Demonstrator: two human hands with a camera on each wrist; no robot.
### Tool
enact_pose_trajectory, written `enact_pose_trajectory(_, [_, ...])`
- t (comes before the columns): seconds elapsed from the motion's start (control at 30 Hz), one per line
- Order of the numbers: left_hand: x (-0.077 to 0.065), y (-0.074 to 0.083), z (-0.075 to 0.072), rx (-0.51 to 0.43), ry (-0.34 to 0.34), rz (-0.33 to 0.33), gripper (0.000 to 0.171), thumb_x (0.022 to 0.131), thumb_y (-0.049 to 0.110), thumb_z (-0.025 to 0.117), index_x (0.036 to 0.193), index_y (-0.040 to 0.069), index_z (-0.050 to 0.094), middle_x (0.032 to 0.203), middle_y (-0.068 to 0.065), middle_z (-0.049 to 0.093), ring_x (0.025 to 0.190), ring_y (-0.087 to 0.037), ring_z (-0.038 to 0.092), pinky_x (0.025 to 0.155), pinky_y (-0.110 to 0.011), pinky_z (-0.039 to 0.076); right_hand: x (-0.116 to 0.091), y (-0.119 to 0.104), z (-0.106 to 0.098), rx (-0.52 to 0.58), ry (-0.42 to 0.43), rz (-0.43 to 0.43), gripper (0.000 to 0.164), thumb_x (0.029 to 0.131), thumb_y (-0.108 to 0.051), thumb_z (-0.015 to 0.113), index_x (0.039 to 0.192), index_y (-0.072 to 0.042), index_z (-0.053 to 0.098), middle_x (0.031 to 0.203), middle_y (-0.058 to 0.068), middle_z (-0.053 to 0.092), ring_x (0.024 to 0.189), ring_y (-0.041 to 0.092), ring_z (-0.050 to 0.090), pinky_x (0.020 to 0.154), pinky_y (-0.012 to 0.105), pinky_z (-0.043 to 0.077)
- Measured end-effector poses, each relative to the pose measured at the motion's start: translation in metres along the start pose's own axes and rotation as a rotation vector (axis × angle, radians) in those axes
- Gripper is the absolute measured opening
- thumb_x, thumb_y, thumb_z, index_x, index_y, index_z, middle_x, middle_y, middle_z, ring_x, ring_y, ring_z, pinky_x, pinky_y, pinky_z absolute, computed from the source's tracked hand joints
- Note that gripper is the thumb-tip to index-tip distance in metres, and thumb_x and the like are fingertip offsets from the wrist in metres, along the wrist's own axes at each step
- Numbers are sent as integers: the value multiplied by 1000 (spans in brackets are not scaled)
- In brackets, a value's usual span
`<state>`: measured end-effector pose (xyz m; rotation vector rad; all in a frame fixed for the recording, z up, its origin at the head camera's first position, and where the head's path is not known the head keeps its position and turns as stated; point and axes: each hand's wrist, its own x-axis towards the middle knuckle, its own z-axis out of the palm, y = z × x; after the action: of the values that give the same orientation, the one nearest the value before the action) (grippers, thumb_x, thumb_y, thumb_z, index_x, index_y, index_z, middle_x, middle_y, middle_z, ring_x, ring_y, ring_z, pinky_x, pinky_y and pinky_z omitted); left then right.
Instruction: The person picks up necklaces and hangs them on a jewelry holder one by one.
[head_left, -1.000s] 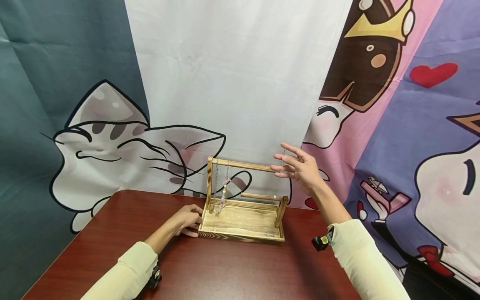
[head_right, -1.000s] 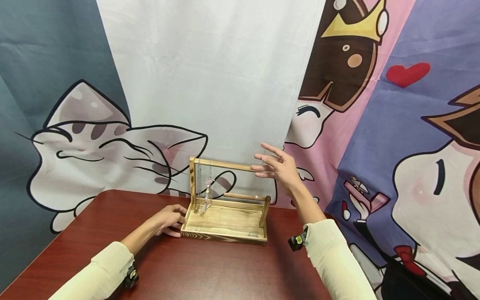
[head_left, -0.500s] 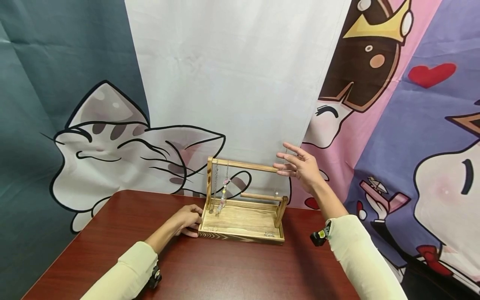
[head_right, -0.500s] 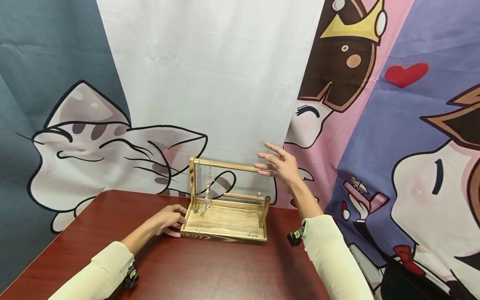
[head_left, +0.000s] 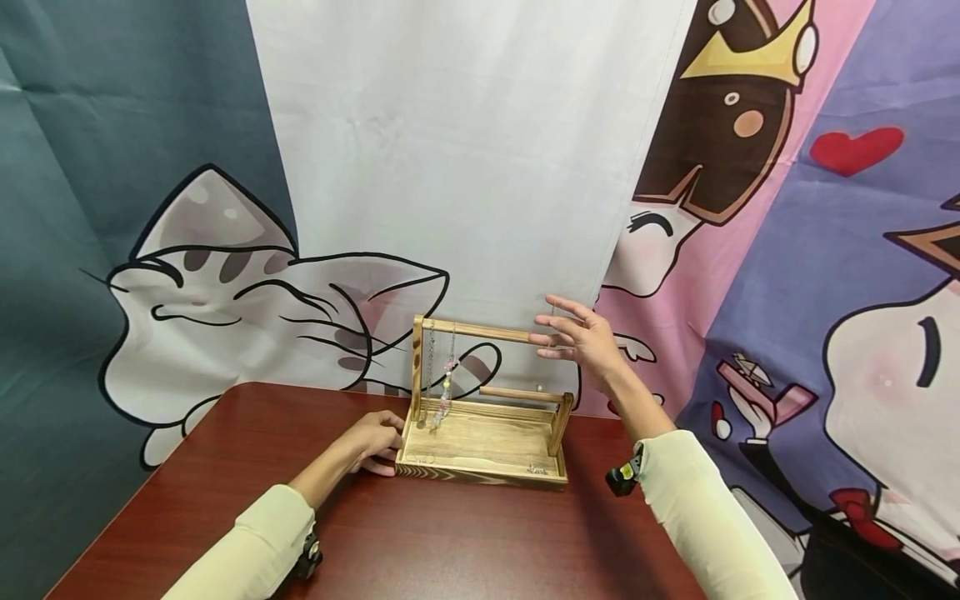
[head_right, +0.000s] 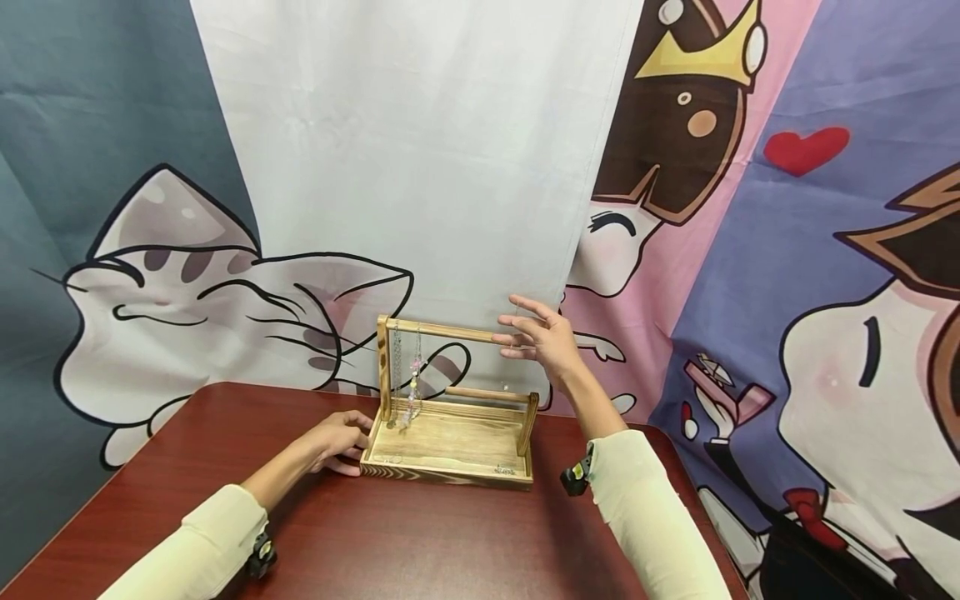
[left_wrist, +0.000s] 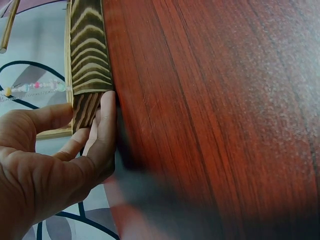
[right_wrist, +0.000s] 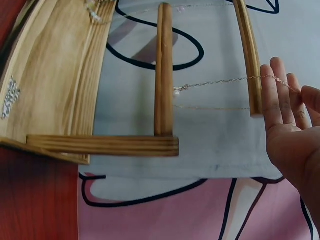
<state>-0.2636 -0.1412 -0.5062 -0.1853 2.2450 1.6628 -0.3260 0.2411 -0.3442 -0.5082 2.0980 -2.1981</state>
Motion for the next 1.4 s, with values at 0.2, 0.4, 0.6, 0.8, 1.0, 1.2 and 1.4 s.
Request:
enact_pose_trajectory(0.2, [-1,1,0,0,0,-2,43,98,-1,66,140,-3,61,116,-24,75,94,-28,77,67,-40,74,3,7,12,35,-5,11,53,118,-14,59,170,-7,48,116,-2,85,99,21,87,86,40,75])
enact_pose_trajectory(0.4, [-2,2,0,5,1,-1,45,97,-1,66,142,-3,60,119,-25,76,95,-28,77,66,-39,73,7,14,24,40,-8,23,52,118,-18,60,169,-8,50,115,1,85,95,19,87,85,41,75])
enact_pose_trajectory(0.6, [-2,1,0,0,1,-4,44,96,-2,67,140,-2,61,115,-23,76,92,-26,78,65,-39,73,9,17,37,44,-10,28,51,117,-16,61,167,-10,53,114,0,86,97,22,87,87,44,75])
enact_pose_trajectory(0.8, [-2,2,0,-2,-2,-5,45,97,-2,66,141,-2,61,119,-25,77,93,-27,78,66,-39,73,11,19,48,37,-25,23,51,117,-15,63,166,-9,54,117,2,86,102,27,87,92,48,74])
enact_pose_trajectory(1.0, [-2,2,0,2,-3,-6,45,97,-1,67,142,-2,61,119,-25,77,93,-27,78,66,-39,73,14,26,57,24,-38,27,49,117,-15,61,166,-10,55,121,4,86,98,20,87,105,64,65])
enact_pose_trajectory(1.2, [-2,2,0,5,-2,-5,44,98,-1,67,142,-2,61,117,-23,76,92,-26,77,65,-39,73,15,31,67,11,-46,24,49,117,-14,62,165,-10,56,138,24,78,107,35,86,97,55,71])
enact_pose_trajectory(1.4, [-3,3,0,5,2,-2,44,97,-1,67,141,-2,62,118,-24,76,93,-27,77,65,-39,73,16,35,76,11,-69,24,49,117,-12,60,166,-8,55,147,33,70,130,62,68,95,50,73])
